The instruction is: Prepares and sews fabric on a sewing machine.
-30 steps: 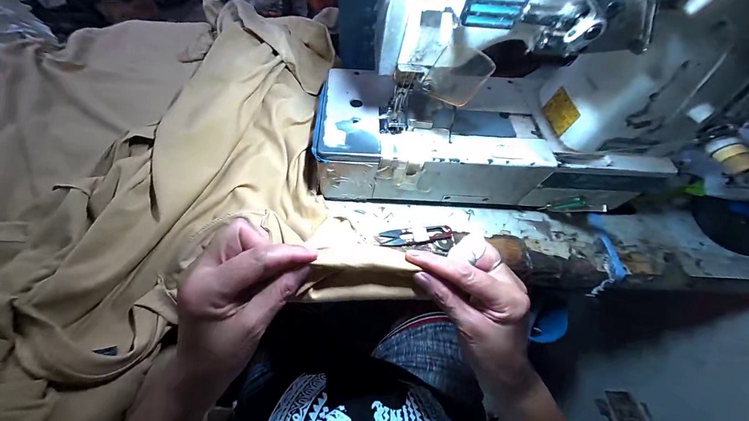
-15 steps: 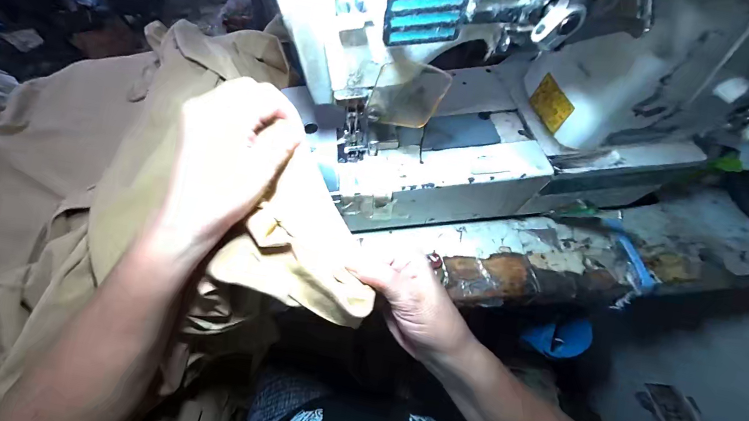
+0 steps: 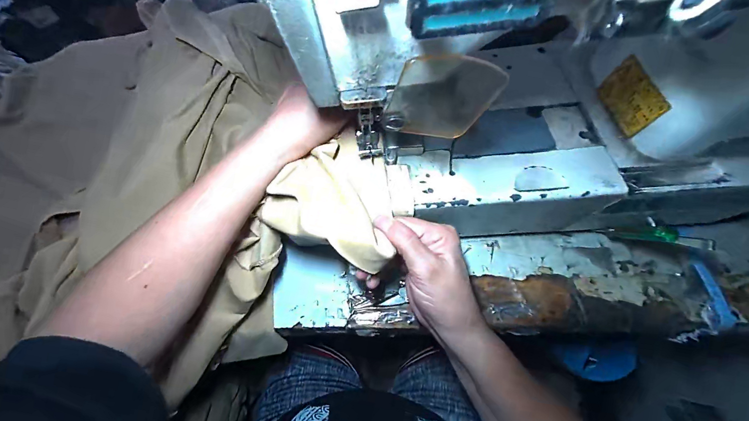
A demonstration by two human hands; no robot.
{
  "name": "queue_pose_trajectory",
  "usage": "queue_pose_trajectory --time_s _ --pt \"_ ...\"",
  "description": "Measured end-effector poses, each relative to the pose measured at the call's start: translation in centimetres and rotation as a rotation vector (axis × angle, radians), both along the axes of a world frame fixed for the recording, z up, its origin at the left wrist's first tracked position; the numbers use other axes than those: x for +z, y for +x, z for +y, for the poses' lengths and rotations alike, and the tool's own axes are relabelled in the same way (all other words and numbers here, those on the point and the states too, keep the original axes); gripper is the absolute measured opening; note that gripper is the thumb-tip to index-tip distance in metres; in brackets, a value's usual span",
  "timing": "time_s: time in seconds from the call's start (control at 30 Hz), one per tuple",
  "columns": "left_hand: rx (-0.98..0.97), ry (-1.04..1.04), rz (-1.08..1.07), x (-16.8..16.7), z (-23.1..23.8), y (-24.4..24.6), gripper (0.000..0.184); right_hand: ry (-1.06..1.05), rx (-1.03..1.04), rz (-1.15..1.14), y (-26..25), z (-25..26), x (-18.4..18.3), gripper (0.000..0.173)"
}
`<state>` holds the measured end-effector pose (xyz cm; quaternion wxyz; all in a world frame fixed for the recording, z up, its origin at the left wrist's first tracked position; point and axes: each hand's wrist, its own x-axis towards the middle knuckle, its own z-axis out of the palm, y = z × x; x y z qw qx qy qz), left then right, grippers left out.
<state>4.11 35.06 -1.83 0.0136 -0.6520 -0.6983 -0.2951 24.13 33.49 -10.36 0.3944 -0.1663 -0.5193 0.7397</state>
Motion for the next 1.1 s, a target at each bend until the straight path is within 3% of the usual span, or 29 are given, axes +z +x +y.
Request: queue_pose_trajectory --time_s 0.1,0.23,0.3,0.37,0.43,0.5,0.53,0.63,0.8,0.87,0.97,1.03,1.1 --pt "0.045 -0.051 -0.050 0.0 0.5 -0.3 0.054 0.012 -0.033 -0.050 -0.2 -0.1 0.5 0.039" --pt "0.089 -0.141 -0.076 -0.1 1.5 -1.3 0.054 0.131 -0.046 -0.183 0.2 0.3 0.6 0.038" --pt "0.140 -0.180 -0.027 0.6 1.4 -0.8 0.052 0.301 -0.085 -0.304 1.4 0.1 0.8 0.039" --pt "0.142 -0.167 0.055 2.1 -0.7 0.3 0.048 0.594 -0.272 -0.365 3.0 -0.6 0.6 0.037" --pt "0.008 -0.046 0.076 2.2 -4.7 0.9 0.032 0.881 -0.524 -0.301 4.1 -1.2 0.4 0.020" --pt "-0.128 -0.011 0.115 1.3 -9.3 1.5 0.021 1.034 -0.615 -0.322 4.2 -1.3 0.7 0.030" --pt "-0.165 -0.038 0.147 0.6 -11.1 1.9 0.020 1.065 -0.596 -0.344 3.9 -1.2 0.7 0.032" --pt "-0.106 0.055 0.153 0.2 -13.8 2.4 0.022 1.018 -0.522 -0.238 2.3 -0.7 0.4 0.011" --pt "-0.063 0.272 0.160 -1.5 -11.4 3.5 0.028 0.759 -0.460 -0.071 2.0 -1.0 1.5 0.011" --pt "-0.084 0.322 0.202 -2.7 -9.8 3.4 0.028 0.829 -0.491 -0.127 2.2 -0.7 1.8 0.014" --pt "-0.084 0.380 0.151 -2.6 -10.4 3.3 0.022 1.088 -0.611 -0.515 2.9 -1.1 1.4 0.041" --pt "-0.059 0.374 0.127 -2.7 -11.1 2.9 0.022 1.142 -0.643 -0.594 2.6 -1.2 0.3 0.031" --pt "-0.051 0.333 0.133 -3.4 -10.9 2.6 0.024 1.048 -0.620 -0.422 2.0 -0.9 -0.3 0.020"
